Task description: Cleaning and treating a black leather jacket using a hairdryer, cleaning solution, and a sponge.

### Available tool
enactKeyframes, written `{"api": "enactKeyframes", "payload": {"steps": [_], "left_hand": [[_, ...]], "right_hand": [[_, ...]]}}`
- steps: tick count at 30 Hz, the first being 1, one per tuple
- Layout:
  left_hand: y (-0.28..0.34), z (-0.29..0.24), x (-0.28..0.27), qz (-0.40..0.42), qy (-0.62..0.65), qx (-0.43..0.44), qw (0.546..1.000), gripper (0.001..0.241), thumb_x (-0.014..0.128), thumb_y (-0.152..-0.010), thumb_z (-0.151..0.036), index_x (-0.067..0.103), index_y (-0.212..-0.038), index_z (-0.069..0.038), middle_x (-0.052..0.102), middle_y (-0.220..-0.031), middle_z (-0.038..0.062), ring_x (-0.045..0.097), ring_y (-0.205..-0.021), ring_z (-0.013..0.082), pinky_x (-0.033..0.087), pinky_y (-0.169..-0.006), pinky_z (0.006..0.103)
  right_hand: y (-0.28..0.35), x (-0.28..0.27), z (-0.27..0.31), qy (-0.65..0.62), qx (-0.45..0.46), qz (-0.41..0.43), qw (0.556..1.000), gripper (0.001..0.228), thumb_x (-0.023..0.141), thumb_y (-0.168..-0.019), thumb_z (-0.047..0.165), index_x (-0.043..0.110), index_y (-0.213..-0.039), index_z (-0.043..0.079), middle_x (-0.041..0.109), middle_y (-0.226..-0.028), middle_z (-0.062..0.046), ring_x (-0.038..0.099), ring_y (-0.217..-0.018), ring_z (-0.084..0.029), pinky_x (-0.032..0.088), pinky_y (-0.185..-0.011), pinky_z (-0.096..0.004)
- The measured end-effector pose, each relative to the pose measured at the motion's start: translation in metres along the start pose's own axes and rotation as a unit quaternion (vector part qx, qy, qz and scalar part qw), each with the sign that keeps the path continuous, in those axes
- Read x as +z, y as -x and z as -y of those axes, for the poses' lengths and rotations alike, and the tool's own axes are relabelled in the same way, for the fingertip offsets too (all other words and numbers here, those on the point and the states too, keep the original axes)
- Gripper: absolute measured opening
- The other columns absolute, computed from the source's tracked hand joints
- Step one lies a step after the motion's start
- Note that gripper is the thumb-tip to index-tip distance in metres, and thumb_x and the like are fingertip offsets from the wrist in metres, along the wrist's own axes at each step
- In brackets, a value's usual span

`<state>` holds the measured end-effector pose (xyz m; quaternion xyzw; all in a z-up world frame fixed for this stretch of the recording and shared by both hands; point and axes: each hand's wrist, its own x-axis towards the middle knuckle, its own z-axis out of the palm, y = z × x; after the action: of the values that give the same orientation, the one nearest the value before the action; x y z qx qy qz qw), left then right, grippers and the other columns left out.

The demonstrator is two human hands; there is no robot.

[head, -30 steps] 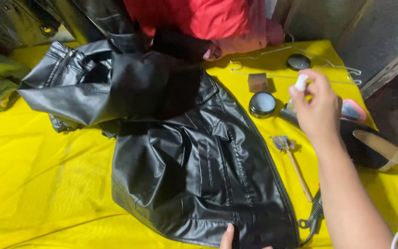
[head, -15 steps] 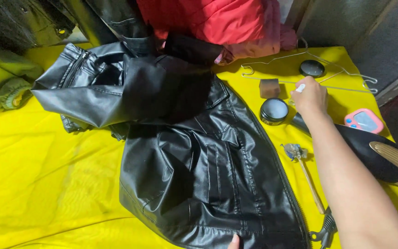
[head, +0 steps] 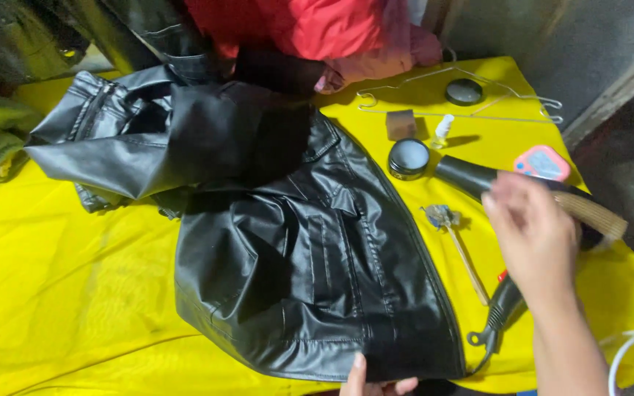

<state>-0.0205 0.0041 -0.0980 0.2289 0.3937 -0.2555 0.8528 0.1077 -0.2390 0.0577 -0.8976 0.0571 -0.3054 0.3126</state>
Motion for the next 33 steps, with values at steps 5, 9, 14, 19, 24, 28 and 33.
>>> {"api": "enactKeyframes", "payload": {"steps": [5, 9, 14, 19, 24, 28, 33], "left_hand": [[0.021, -0.006, 0.014, -0.043, -0.064, -0.013, 0.997, 0.072, 0.05, -0.089, -0.05, 0.069, -0.14, -0.002, 0.08, -0.127, 0.03, 0.076, -0.087, 0.0452, 0.052, -0.06, 0.0386], [0.054, -0.008, 0.052, -0.056, -0.002, 0.097, 0.994, 0.064, 0.051, -0.093, -0.029, 0.06, -0.144, 0.009, 0.068, -0.143, 0.029, 0.067, -0.113, 0.0512, 0.057, -0.082, 0.0613], [0.05, -0.003, 0.049, -0.072, -0.006, 0.11, 0.991, 0.063, 0.053, -0.094, -0.028, 0.059, -0.145, 0.008, 0.069, -0.138, 0.03, 0.067, -0.105, 0.0505, 0.058, -0.08, 0.0597], [0.039, 0.0, 0.04, -0.065, 0.009, 0.121, 0.99, 0.06, 0.052, -0.095, -0.026, 0.06, -0.141, 0.011, 0.069, -0.135, 0.03, 0.066, -0.103, 0.0505, 0.056, -0.08, 0.0626], [0.052, -0.005, 0.057, -0.104, -0.014, 0.1, 0.989, 0.066, 0.054, -0.092, -0.03, 0.053, -0.151, -0.002, 0.066, -0.146, 0.022, 0.067, -0.113, 0.0477, 0.056, -0.084, 0.0608], [0.043, -0.009, 0.049, -0.071, -0.011, 0.059, 0.996, 0.075, 0.054, -0.089, -0.037, 0.042, -0.157, -0.008, 0.056, -0.156, 0.025, 0.059, -0.129, 0.0511, 0.053, -0.098, 0.0635], [0.077, -0.019, 0.08, -0.116, 0.018, 0.061, 0.991, 0.065, 0.056, -0.094, -0.027, 0.051, -0.154, -0.001, 0.065, -0.147, 0.027, 0.064, -0.122, 0.05, 0.055, -0.095, 0.0625]], "right_hand": [[0.085, -0.037, -0.039, 0.015, 0.163, 0.037, 0.986, 0.028, 0.068, -0.099, 0.015, 0.071, -0.123, 0.0, 0.076, -0.116, -0.015, 0.072, -0.106, -0.025, 0.054, -0.095, -0.037], [0.09, -0.048, -0.044, 0.136, 0.34, 0.167, 0.915, 0.054, 0.058, -0.099, 0.038, 0.059, -0.142, 0.006, 0.071, -0.13, -0.012, 0.067, -0.119, -0.034, 0.045, -0.108, -0.052], [0.062, -0.039, -0.028, 0.053, 0.436, 0.16, 0.884, 0.068, 0.054, -0.098, 0.042, 0.042, -0.156, 0.007, 0.062, -0.141, -0.017, 0.061, -0.127, -0.039, 0.04, -0.113, -0.055], [0.05, -0.033, -0.008, -0.012, 0.514, 0.147, 0.845, 0.075, 0.064, -0.095, 0.04, 0.036, -0.157, 0.01, 0.041, -0.159, -0.017, 0.038, -0.149, -0.039, 0.03, -0.122, -0.057], [0.055, -0.02, -0.021, -0.341, 0.529, -0.004, 0.777, 0.028, 0.067, -0.096, 0.007, 0.062, -0.121, -0.002, 0.07, -0.116, -0.021, 0.07, -0.108, -0.028, 0.055, -0.103, -0.037], [0.068, 0.002, -0.052, -0.441, 0.48, -0.066, 0.756, 0.026, 0.071, -0.092, 0.007, 0.063, -0.116, 0.0, 0.067, -0.104, -0.015, 0.069, -0.089, -0.026, 0.059, -0.088, -0.033], [0.085, 0.013, -0.079, -0.516, 0.403, -0.091, 0.751, 0.026, 0.069, -0.094, 0.007, 0.062, -0.118, 0.0, 0.068, -0.104, -0.013, 0.072, -0.093, -0.029, 0.062, -0.09, -0.033]]}}
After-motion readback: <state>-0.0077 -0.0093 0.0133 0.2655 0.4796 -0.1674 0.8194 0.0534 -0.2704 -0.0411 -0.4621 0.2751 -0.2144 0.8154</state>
